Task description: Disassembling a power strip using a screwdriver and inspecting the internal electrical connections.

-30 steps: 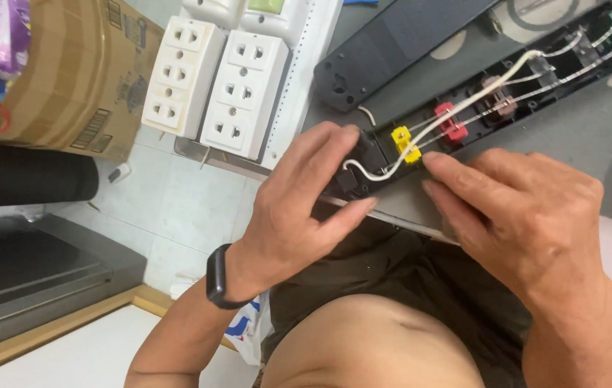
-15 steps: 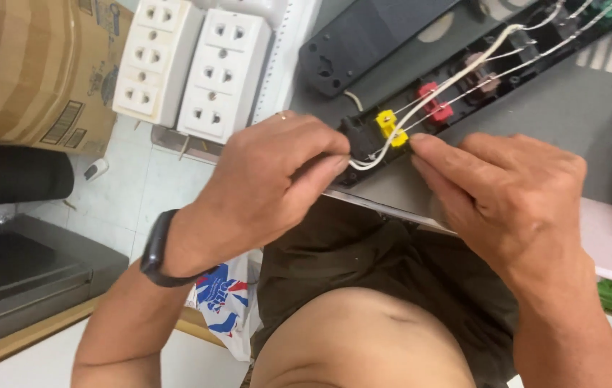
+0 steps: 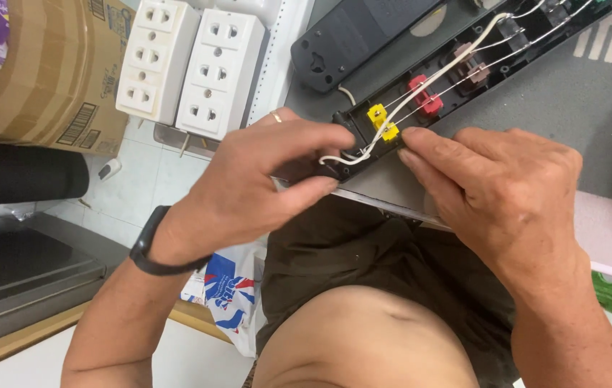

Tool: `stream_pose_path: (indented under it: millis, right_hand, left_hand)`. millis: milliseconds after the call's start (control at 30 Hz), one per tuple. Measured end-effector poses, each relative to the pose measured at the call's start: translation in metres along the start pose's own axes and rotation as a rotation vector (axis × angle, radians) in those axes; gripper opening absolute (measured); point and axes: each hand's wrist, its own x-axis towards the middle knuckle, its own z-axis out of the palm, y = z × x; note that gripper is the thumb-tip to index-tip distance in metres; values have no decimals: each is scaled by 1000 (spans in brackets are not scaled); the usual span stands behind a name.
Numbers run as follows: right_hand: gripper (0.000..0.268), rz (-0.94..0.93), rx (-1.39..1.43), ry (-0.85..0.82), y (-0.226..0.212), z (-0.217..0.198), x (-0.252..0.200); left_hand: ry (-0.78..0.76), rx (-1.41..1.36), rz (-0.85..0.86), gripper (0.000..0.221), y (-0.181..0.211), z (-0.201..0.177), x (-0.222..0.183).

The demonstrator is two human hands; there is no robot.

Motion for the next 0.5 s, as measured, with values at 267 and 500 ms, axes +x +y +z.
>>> stream_pose_path:
  millis: [267,500]
  right_hand:
    - [7,13,20,-8,-1,0,-1]
    - [5,16,44,-8,1,1,-2]
  left_hand:
    - [-95,-290,-120,46,-12,-14,-2]
    - [-105,-324,-46,52,-13,-15,-6]
